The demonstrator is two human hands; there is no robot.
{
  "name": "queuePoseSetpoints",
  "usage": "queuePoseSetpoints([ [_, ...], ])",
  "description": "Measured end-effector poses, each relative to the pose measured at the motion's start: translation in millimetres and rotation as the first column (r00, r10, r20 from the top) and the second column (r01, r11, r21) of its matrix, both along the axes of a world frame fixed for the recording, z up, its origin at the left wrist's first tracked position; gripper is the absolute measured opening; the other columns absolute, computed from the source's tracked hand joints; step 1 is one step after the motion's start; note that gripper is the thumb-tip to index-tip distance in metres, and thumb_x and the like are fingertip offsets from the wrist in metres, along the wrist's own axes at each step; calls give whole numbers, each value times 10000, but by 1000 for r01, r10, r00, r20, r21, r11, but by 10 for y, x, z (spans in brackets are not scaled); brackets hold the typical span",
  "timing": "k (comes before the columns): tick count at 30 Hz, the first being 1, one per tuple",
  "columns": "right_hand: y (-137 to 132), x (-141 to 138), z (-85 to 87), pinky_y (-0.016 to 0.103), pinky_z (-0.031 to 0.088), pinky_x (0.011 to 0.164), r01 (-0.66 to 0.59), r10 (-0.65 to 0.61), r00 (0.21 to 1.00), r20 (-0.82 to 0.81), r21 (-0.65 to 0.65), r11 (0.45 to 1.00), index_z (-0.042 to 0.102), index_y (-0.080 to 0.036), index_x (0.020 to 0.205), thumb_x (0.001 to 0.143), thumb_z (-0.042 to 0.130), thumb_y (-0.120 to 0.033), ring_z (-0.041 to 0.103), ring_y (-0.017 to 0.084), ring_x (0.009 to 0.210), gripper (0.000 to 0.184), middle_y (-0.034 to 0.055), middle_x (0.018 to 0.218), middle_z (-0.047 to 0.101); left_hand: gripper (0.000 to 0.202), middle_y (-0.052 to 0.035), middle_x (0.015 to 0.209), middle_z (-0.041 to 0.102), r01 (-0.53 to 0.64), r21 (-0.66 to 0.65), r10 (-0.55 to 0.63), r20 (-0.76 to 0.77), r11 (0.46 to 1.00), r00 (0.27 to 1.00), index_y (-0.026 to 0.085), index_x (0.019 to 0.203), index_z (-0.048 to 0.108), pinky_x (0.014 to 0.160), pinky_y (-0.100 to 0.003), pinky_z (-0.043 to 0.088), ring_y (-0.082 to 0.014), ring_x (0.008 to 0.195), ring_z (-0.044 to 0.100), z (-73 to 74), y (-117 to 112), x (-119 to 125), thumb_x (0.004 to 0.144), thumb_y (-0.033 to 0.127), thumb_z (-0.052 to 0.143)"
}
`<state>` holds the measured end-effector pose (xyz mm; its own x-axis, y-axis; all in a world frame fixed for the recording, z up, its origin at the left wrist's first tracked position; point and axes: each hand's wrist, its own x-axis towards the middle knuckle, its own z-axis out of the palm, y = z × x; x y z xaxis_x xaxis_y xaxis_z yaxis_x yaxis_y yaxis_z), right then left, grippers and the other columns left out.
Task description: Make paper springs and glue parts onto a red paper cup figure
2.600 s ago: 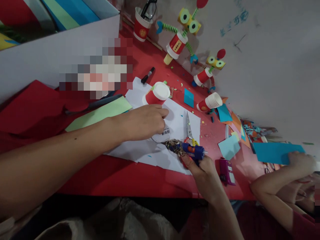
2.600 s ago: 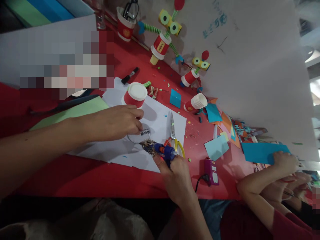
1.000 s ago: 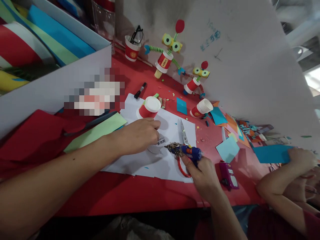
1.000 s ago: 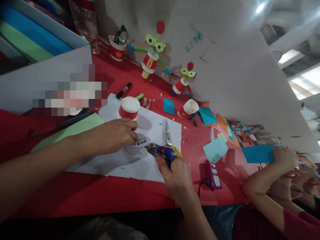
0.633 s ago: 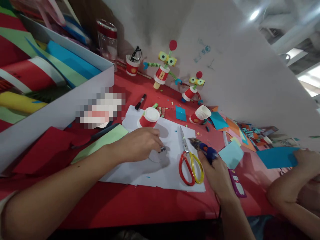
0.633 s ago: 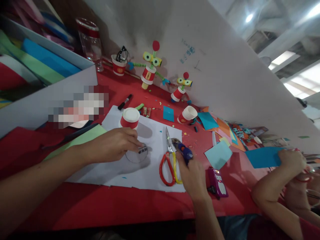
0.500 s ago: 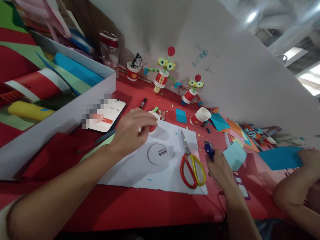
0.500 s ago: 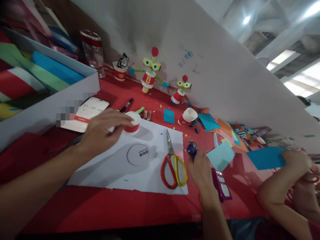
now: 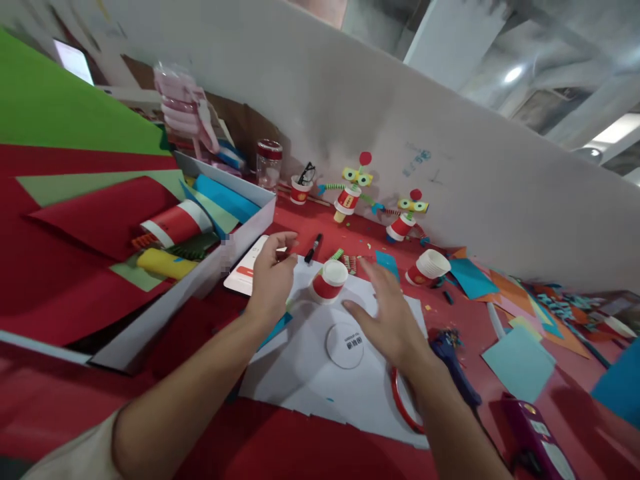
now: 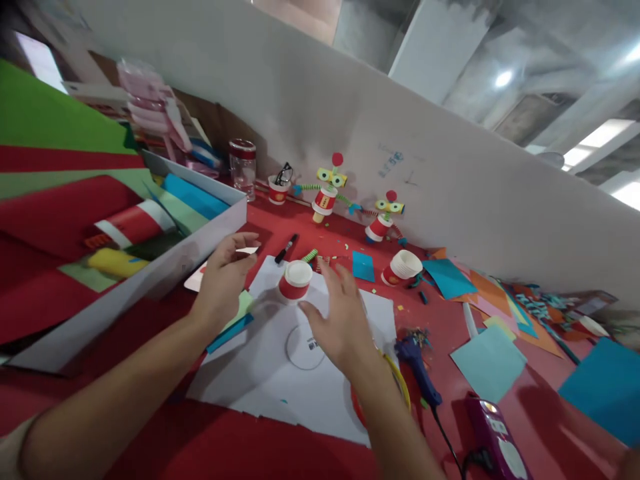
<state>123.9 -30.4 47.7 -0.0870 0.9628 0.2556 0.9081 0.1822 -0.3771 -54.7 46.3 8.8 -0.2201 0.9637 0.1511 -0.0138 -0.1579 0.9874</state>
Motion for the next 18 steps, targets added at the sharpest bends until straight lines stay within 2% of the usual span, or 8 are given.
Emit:
queuePoseSetpoints([
  [2, 283, -207, -131, 547, 336, 1022, -16, 14, 999, -40, -37, 999, 280, -231, 1427, 791, 613, -374, 252, 330, 1366, 731, 150, 1448, 342, 306, -47, 1028, 603, -16, 84, 25, -107, 996, 994, 204, 1045, 544, 697, -306, 484, -141, 772, 549, -2, 7, -21, 765, 111, 464],
  [3, 390, -270, -194, 545, 326, 1029, -37, 34, 998, -56, -40, 999, 299, -218, 1417, 779, 620, -334, 267, 330, 1358, 723, 152, 1431, 363, 306, -55, 1039, 603, -18, 145, 45, -184, 989, 982, 200, 1047, 542, 721, -321, 487, -152, 806, 559, 1, 5, -29, 772, 97, 454],
  [6, 521, -309, -289, 503, 351, 1021, -106, 106, 987, -121, 13, 994, 474, -187, 1282, 767, 571, -203, 435, 288, 1237, 525, 135, 1274, 525, 322, -79, 1060, 602, 58, 287, 75, -432, 956, 899, 188, 1054, 543, 751, -341, 494, -184, 908, 568, 25, -26, -29, 781, 57, 434],
  [9, 389, -156, -239, 480, 369, 1008, -3, 48, 947, -317, 143, 990, 501, -212, 1228, 772, 608, -291, 496, 269, 1159, 475, 110, 1225, 554, 371, -79, 1069, 607, 187, 263, -8, -561, 946, 827, 190, 1091, 542, 717, -312, 505, -178, 914, 577, 37, -65, 2, 774, 31, 432],
  [11, 219, 0, -203, 443, 439, 936, 94, -23, 833, -553, 101, 990, 377, -249, 1322, 829, 553, -341, 562, 238, 1068, 531, 101, 1226, 544, 379, -69, 1069, 619, 240, 209, -90, -548, 948, 832, 195, 1087, 557, 679, -289, 504, -160, 854, 588, 29, -73, 17, 767, 29, 441],
  [13, 33, 145, -214, 390, 483, 864, 165, -69, 731, -679, 78, 983, 313, -247, 1344, 826, 565, -355, 597, 220, 992, 586, 103, 1188, 552, 352, -56, 1024, 641, 253, 164, -144, -491, 953, 859, 190, 1049, 583, 651, -272, 494, -142, 784, 587, 17, -68, 17, 759, 36, 457],
  [15, -142, 252, -272, 365, 486, 849, 229, -103, 723, -683, 96, 969, 358, -218, 1311, 799, 594, -363, 590, 224, 999, 583, 116, 1199, 538, 327, -46, 973, 653, 227, 159, -131, -460, 961, 878, 184, 1009, 600, 649, -266, 482, -134, 753, 578, 3, -56, 9, 751, 41, 460],
  [18, -347, 339, -390, 395, 473, 878, 251, -140, 789, -598, 106, 962, 383, -203, 1323, 824, 540, -377, 560, 249, 1068, 551, 130, 1265, 503, 310, -39, 958, 650, 225, 232, -75, -518, 946, 852, 186, 988, 623, 682, -277, 469, -139, 760, 566, -26, -40, 0, 748, 63, 471],
])
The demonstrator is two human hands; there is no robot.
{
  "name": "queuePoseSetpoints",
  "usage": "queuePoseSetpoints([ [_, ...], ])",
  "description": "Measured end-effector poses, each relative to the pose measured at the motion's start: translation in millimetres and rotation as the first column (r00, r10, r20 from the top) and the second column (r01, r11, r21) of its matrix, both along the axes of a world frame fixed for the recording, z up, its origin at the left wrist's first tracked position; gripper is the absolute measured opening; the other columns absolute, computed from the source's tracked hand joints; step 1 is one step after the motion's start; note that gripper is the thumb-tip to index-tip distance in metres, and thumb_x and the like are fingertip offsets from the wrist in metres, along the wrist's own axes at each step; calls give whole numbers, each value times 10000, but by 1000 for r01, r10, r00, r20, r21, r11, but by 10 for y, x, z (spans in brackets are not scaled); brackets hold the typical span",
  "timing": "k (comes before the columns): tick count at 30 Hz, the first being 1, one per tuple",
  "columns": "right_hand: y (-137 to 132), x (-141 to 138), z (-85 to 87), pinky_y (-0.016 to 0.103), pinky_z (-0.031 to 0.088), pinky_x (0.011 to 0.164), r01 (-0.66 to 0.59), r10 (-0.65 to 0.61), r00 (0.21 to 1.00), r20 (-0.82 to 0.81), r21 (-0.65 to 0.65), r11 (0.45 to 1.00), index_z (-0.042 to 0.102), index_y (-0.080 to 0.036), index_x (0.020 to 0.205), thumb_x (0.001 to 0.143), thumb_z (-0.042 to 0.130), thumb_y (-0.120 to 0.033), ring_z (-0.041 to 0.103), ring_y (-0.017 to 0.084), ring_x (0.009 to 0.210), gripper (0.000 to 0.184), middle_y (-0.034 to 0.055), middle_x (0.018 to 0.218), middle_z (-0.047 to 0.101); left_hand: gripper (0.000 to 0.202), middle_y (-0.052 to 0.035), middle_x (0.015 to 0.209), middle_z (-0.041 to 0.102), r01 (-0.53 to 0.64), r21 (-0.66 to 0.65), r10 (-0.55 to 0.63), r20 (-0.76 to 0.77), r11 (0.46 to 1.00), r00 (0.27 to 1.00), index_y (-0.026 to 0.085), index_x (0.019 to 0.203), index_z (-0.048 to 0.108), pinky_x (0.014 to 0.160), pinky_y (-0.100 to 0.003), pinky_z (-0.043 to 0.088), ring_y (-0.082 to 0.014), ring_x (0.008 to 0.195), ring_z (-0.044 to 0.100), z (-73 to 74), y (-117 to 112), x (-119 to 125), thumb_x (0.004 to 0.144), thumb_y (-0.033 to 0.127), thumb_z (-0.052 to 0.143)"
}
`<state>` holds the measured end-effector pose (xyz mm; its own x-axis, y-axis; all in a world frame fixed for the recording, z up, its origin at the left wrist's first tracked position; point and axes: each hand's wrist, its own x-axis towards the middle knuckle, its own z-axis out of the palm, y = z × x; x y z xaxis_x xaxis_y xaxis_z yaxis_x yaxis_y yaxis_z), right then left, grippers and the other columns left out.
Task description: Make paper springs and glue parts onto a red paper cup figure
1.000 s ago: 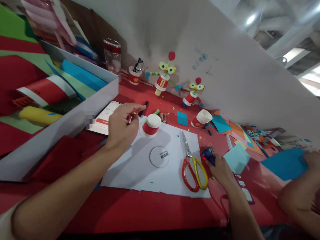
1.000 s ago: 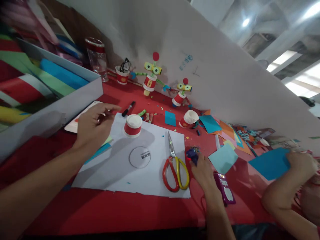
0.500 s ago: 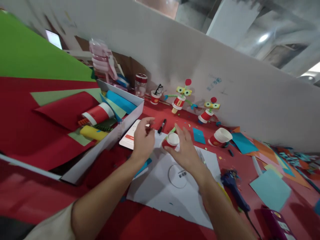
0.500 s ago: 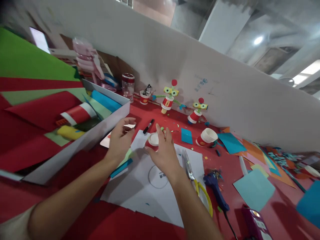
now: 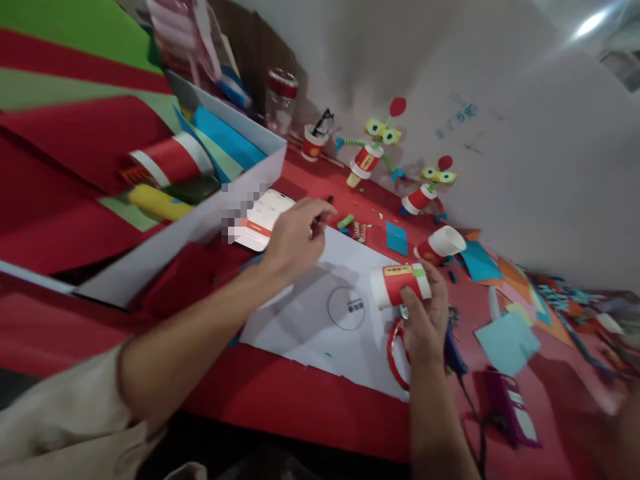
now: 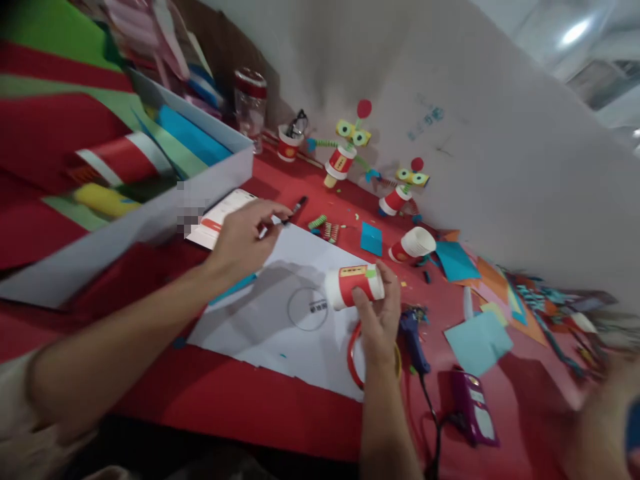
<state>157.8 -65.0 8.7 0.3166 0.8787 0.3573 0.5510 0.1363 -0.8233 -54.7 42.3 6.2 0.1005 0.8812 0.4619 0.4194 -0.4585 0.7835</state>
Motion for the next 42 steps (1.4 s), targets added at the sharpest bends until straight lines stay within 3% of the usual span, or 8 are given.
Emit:
queuePoseSetpoints([
  [4, -135, -14, -55, 451, 438, 940, -111, 119, 962, 245, -47, 993, 451, -235, 1310, 799, 600, -350, 507, 274, 1148, 544, 112, 1291, 500, 280, -23, 954, 655, 21, 6, -21, -38, 1000, 999, 200, 971, 639, 692, -280, 461, -133, 716, 560, -17, -21, 23, 767, 96, 478],
  [9, -139, -137, 12, 489, 424, 963, -257, 264, 843, 468, -82, 963, 452, -245, 1321, 787, 613, -293, 503, 266, 1132, 560, 103, 1223, 533, 226, -16, 905, 665, 4, -114, -4, 4, 993, 1000, 197, 923, 658, 633, -267, 446, -130, 679, 548, 2, -43, 69, 760, 142, 511],
  [14, -111, -208, -2, 473, 422, 961, -264, 297, 820, 490, -136, 955, 433, -249, 1339, 790, 614, -307, 499, 256, 1126, 581, 94, 1212, 520, 182, -10, 809, 656, 19, -261, 17, 138, 965, 990, 204, 861, 661, 592, -264, 457, -137, 656, 550, 25, -19, 65, 740, 168, 530],
  [22, -88, -242, -71, 458, 419, 957, -252, 299, 792, 532, -160, 954, 407, -235, 1356, 778, 618, -303, 491, 257, 1119, 619, 101, 1193, 501, 176, -8, 811, 652, 31, -278, 1, 111, 960, 994, 229, 866, 636, 634, -312, 466, -174, 707, 572, 48, -21, 66, 773, 154, 506],
  [32, -89, -265, -92, 486, 420, 940, -248, 271, 754, 599, -123, 961, 419, -208, 1334, 779, 616, -321, 487, 277, 1125, 599, 118, 1196, 510, 218, -9, 805, 659, 50, -321, 0, 152, 946, 988, 189, 902, 681, 618, -245, 438, -117, 642, 530, 80, -39, 58, 735, 187, 541],
  [38, -105, -267, -127, 474, 405, 970, -257, 269, 732, 626, -113, 960, 398, -212, 1330, 766, 635, -320, 487, 267, 1148, 621, 103, 1234, 530, 242, -24, 918, 693, 323, -353, -304, 110, 878, 946, 197, 934, 679, 702, -274, 457, -150, 755, 592, 70, -15, 45, 737, 205, 539],
  [40, -108, -265, -154, 477, 412, 962, -241, 251, 721, 646, -106, 965, 382, -204, 1332, 753, 655, -352, 496, 273, 1140, 657, 109, 1232, 538, 367, -26, 1012, 687, 463, -378, -491, 24, 802, 871, 226, 1068, 646, 761, -290, 458, -175, 861, 605, 60, -8, -1, 711, 193, 567],
  [42, -111, -261, -175, 485, 424, 947, -222, 219, 714, 665, -82, 972, 361, -183, 1331, 730, 678, -396, 501, 286, 1134, 713, 129, 1230, 535, 570, -33, 1129, 651, 570, -427, -666, -108, 702, 738, 263, 1212, 573, 843, -316, 441, -217, 1016, 578, 58, -17, -53, 651, 183, 636],
])
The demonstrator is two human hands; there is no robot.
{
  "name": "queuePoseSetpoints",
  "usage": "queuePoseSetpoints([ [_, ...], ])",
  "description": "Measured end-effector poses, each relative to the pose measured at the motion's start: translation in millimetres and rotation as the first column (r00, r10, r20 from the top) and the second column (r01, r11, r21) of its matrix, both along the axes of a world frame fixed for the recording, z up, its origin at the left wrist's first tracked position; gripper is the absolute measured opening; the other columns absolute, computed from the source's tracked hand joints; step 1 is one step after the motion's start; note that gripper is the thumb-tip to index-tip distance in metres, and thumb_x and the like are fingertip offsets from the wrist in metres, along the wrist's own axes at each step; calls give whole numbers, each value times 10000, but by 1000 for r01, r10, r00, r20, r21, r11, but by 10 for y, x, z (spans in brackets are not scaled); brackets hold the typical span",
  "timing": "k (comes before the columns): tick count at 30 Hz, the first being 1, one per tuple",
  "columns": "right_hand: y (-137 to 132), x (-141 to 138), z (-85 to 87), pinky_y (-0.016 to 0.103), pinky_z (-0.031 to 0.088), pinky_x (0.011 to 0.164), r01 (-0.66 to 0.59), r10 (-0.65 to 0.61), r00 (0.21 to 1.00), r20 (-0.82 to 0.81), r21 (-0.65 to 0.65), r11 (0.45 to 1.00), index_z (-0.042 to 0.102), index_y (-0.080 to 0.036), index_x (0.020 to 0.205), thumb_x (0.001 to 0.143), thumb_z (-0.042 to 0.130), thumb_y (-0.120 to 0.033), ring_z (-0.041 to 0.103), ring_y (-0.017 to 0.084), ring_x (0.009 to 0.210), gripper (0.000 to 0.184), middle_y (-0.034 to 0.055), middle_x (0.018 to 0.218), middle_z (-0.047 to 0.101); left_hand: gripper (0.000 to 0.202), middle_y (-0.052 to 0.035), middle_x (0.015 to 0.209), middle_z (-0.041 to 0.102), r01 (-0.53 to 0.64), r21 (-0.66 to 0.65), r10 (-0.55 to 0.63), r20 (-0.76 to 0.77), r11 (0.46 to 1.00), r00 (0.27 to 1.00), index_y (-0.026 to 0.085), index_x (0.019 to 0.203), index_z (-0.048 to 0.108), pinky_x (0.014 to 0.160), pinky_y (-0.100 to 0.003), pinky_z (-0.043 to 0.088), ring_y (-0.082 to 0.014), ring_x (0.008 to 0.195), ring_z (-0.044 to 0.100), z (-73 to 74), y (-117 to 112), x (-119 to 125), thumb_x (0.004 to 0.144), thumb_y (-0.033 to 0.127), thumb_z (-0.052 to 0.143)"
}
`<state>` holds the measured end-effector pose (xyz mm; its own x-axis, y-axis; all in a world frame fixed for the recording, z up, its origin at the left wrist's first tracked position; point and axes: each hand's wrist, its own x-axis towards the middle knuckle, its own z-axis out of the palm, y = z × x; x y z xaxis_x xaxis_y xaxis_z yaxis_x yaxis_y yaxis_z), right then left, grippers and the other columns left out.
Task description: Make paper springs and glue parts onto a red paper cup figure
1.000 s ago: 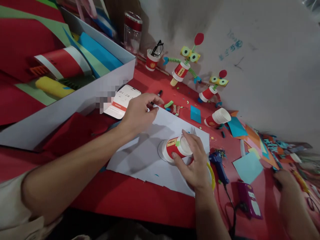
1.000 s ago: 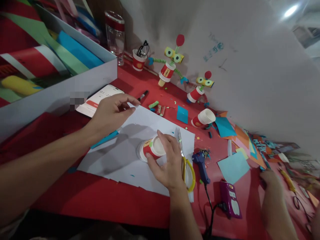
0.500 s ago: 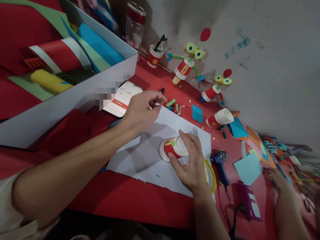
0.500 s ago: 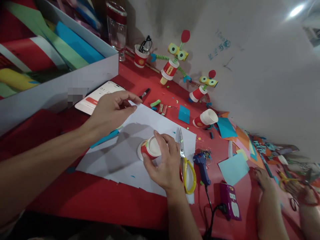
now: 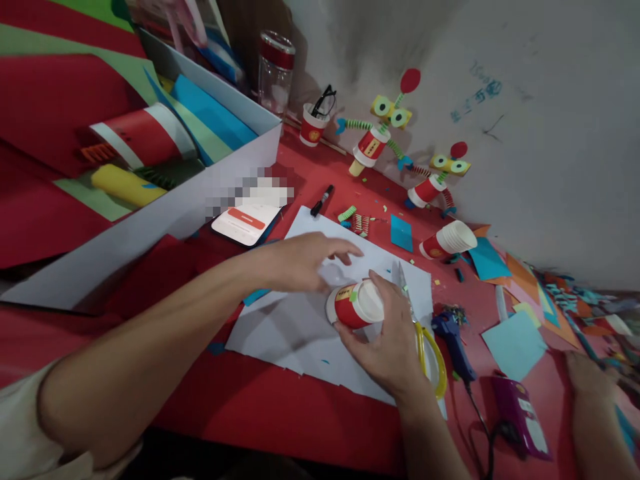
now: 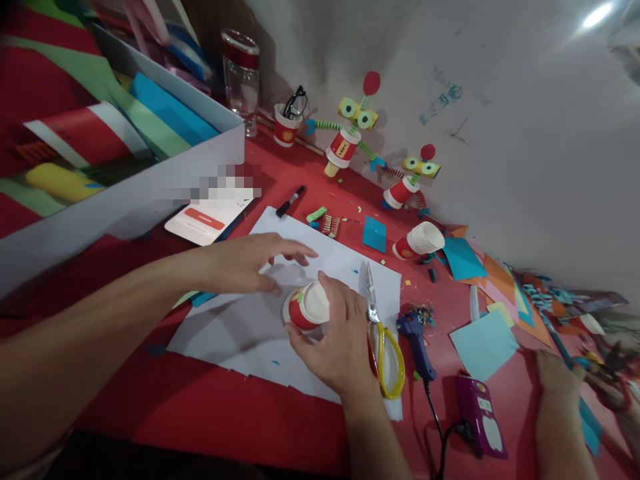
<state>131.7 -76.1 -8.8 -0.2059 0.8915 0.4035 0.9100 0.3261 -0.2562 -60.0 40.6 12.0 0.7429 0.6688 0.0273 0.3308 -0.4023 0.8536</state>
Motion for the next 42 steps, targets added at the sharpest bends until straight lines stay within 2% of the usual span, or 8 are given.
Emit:
queuePoseSetpoints([
  [4, -7, 4, 6, 516, 410, 962, -39, 35, 996, 88, 49, 998, 363, -165, 1284, 736, 667, -386, 507, 299, 1138, 665, 152, 1203, 551, 837, -62, 1237, 586, 208, 27, -200, -181, 978, 963, 284, 1354, 437, 921, -339, 412, -268, 1177, 493, -25, -48, -58, 574, 176, 722],
  [10, -18, -10, 11, 520, 367, 1017, -42, 35, 992, 125, 58, 997, 347, -152, 1291, 744, 653, -351, 503, 291, 1154, 658, 157, 1201, 562, 845, -46, 1312, 551, 195, 44, -181, -223, 980, 958, 351, 1392, 365, 906, -339, 428, -265, 1172, 517, -156, -42, -98, 627, 124, 643],
  [16, -75, 30, 80, 526, 344, 1043, -16, 18, 1000, 17, -89, 996, 328, -200, 1327, 725, 682, -437, 421, 299, 1257, 738, 144, 1321, 475, 542, -30, 1239, 614, -133, 87, 138, -47, 987, 989, 276, 1277, 528, 879, -306, 450, -188, 1043, 597, -97, 31, -44, 768, 109, 449],
  [19, -129, 60, 253, 521, 343, 1047, -27, 14, 997, -82, -161, 987, 264, -213, 1376, 683, 690, -566, 296, 319, 1345, 886, 153, 1456, 299, 414, -44, 1089, 676, -389, 37, 385, 88, 920, 919, 234, 1148, 624, 783, -291, 486, -170, 869, 646, -58, 56, -10, 786, 138, 448],
  [22, -110, 10, 435, 517, 307, 1067, -42, 29, 995, -100, -136, 990, 305, -229, 1358, 764, 617, -559, 260, 306, 1362, 748, 136, 1476, 253, 314, -45, 920, 704, -543, -50, 543, 179, 838, 821, 210, 1008, 683, 731, -297, 494, -169, 773, 650, -58, 77, -8, 779, 156, 475],
  [30, 175, -348, 430, 470, 381, 958, 18, 44, 977, 210, -286, 958, 545, -211, 1139, 929, 417, -311, 508, 256, 1061, 265, 95, 1143, 577, 261, -2, 718, 655, -606, -151, 623, 253, 781, 740, 221, 946, 710, 599, -251, 444, -135, 635, 562, -20, 62, -12, 720, 205, 580],
  [34, 183, -360, 428, 418, 444, 832, 14, 69, 966, 247, -322, 947, 560, -184, 939, 885, 448, -231, 516, 244, 927, 133, 94, 976, 579, 248, -2, 696, 648, -579, -211, 616, 300, 788, 729, 208, 936, 707, 597, -242, 433, -133, 656, 571, 28, 40, -15, 729, 208, 571],
  [42, 397, -99, 495, 401, 465, 786, 5, 11, 997, 78, -209, 978, 469, -190, 1065, 833, 527, -272, 545, 257, 952, 253, 97, 1031, 573, 227, -23, 809, 682, -637, -367, 735, 347, 678, 583, 179, 880, 683, 613, -240, 467, -138, 689, 592, 84, 47, -5, 676, 175, 585],
])
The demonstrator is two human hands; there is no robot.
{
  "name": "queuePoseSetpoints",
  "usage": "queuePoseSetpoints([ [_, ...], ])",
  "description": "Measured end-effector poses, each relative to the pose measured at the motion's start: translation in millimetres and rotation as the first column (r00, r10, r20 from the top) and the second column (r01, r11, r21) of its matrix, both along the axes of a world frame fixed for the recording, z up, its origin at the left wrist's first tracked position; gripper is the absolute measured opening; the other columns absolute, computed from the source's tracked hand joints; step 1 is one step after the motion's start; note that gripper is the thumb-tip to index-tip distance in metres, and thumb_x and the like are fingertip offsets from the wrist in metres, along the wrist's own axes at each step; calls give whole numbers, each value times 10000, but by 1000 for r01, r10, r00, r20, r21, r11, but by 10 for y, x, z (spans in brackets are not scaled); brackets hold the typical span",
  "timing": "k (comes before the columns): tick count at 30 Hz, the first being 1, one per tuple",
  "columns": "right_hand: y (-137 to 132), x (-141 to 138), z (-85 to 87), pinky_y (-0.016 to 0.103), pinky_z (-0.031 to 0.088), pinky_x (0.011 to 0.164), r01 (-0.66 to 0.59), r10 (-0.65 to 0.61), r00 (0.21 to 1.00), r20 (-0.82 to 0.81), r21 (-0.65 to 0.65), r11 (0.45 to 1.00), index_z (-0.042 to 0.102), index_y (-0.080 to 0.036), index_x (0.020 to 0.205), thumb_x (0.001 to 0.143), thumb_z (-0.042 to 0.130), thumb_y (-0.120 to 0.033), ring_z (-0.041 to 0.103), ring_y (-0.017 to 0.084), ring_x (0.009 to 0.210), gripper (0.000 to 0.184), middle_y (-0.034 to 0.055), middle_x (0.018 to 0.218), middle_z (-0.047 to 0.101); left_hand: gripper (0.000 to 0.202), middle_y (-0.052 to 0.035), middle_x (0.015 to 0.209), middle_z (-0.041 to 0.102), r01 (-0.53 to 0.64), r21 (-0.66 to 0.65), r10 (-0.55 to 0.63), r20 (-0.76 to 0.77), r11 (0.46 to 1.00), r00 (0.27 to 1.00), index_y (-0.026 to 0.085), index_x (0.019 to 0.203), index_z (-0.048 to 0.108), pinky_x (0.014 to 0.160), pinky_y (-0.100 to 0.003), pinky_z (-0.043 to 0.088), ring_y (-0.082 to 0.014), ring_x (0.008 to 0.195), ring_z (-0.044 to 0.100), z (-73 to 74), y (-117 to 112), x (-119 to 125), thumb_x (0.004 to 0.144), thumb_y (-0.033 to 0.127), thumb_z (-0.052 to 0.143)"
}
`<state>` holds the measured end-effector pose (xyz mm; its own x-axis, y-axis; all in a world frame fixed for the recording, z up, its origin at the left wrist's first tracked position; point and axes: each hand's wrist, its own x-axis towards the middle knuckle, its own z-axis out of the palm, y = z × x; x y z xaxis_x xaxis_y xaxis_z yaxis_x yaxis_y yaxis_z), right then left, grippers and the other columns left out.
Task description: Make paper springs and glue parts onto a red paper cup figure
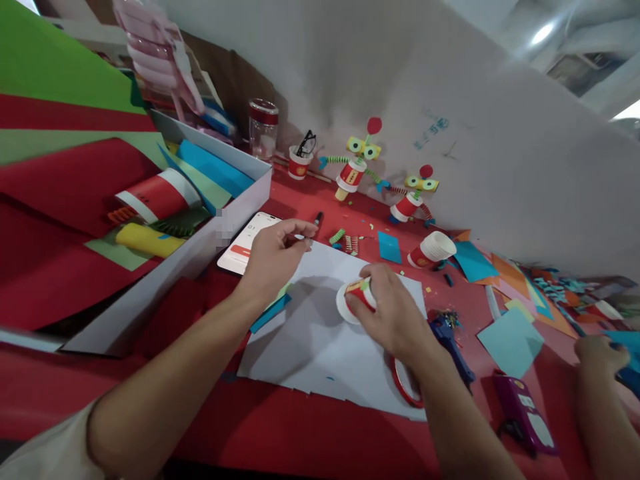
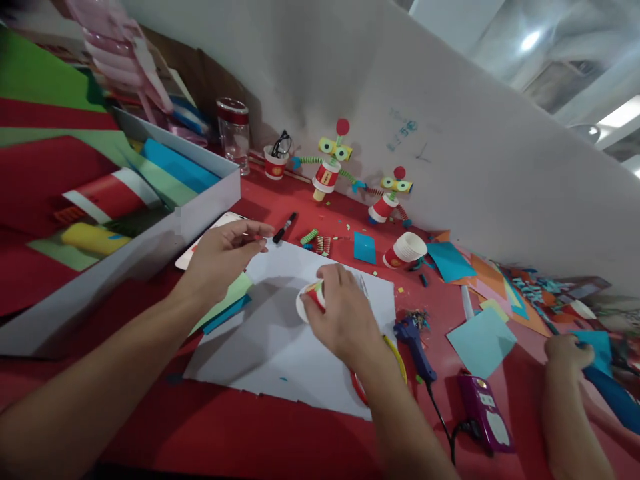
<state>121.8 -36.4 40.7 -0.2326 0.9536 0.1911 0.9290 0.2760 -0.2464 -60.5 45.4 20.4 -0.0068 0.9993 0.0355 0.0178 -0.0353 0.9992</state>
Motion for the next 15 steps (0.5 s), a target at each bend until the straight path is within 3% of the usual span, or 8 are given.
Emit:
queuePoseSetpoints([
  [7, 130, -93, -163, 430, 441, 785, -10, 6, 976, 217, 15, 1000, 548, -149, 911, 845, 500, -249, 517, 278, 868, 129, 126, 912, 579, 198, -37, 886, 678, 16, -51, -16, 12, 999, 1000, 185, 906, 665, 631, -255, 465, -141, 711, 600, 12, -19, 30, 729, 224, 586],
  [10, 117, -55, -165, 440, 438, 818, -2, 2, 997, 71, 1, 1000, 556, -153, 926, 829, 525, -257, 529, 277, 903, 146, 119, 939, 591, 227, -44, 912, 675, 44, -69, -43, 17, 997, 999, 189, 942, 656, 665, -272, 462, -146, 736, 600, -20, -18, 37, 789, 327, 559],
  [12, 97, 0, -156, 433, 452, 826, 120, -119, 970, -211, -7, 993, 554, -174, 940, 814, 557, -304, 556, 258, 907, 181, 94, 949, 609, 293, -60, 966, 674, 86, -89, -82, 47, 992, 995, 187, 967, 644, 710, -295, 467, -162, 802, 608, -32, -18, 32, 834, 406, 501],
  [13, 86, 26, -154, 421, 469, 811, 211, -206, 890, -406, -33, 977, 550, -187, 946, 810, 566, -341, 577, 243, 884, 206, 76, 937, 621, 332, -72, 1021, 669, 138, -95, -132, 68, 986, 989, 191, 1001, 633, 747, -311, 470, -176, 867, 610, -33, -22, 29, 851, 437, 468],
  [14, 74, 46, -156, 405, 487, 787, 293, -281, 743, -608, -82, 953, 547, -198, 946, 807, 570, -382, 596, 226, 851, 232, 57, 919, 633, 359, -82, 1095, 653, 212, -92, -205, 84, 973, 975, 202, 1058, 613, 789, -331, 471, -192, 949, 601, -30, -32, 27, 854, 455, 460],
  [15, 63, 59, -162, 387, 505, 761, 343, -330, 537, -777, -156, 926, 546, -205, 940, 805, 568, -421, 613, 210, 820, 255, 41, 901, 643, 389, -87, 1184, 620, 307, -80, -299, 91, 948, 950, 224, 1138, 577, 835, -354, 467, -208, 1042, 575, -26, -48, 30, 839, 457, 492],
])
